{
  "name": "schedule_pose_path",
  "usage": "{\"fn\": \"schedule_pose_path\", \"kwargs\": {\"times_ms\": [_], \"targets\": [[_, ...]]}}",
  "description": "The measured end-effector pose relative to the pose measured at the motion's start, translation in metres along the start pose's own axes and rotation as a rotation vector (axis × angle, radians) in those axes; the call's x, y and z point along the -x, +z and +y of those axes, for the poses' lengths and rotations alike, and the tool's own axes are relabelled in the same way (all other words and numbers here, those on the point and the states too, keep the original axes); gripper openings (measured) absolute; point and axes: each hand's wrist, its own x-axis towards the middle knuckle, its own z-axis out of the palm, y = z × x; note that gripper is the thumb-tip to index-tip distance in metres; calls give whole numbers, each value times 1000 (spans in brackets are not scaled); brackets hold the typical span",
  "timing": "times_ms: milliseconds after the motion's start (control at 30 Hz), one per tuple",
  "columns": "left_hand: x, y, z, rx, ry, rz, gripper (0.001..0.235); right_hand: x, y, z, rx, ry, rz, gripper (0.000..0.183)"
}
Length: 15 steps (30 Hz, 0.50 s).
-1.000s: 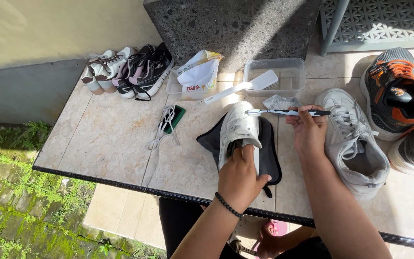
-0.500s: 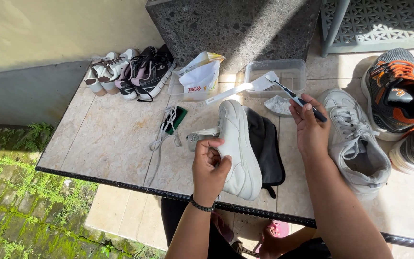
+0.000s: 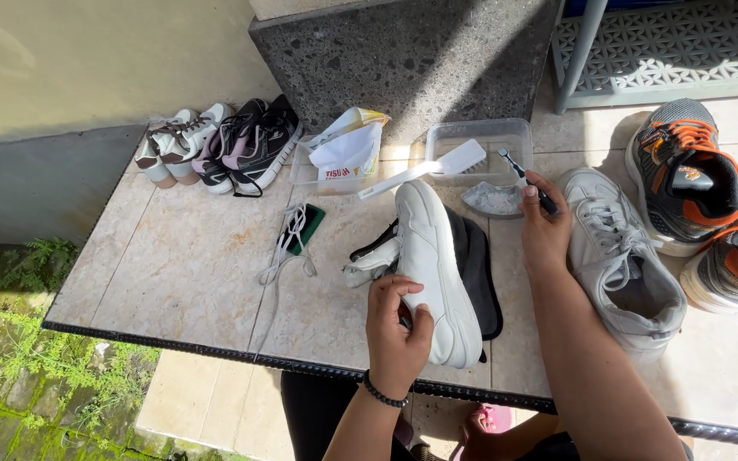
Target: Scrubbing and cleaning the white soles of sneakers using brushes and cleaning solution.
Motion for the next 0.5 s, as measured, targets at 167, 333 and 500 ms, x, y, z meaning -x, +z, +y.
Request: {"fn": "schedule_pose_path", "kwargs": {"times_ms": [167,333,500], "targets": [[2,-2,14,-263,110,-86,33,1,-2,2,-26,34,-17,40],[4,-1,10,-364,116,-116,32,7,-2,-10,-55,-11,11,41],[9,2,6,-439,147,-45,48,7,-5,-2,-85,62,21,48]]}}
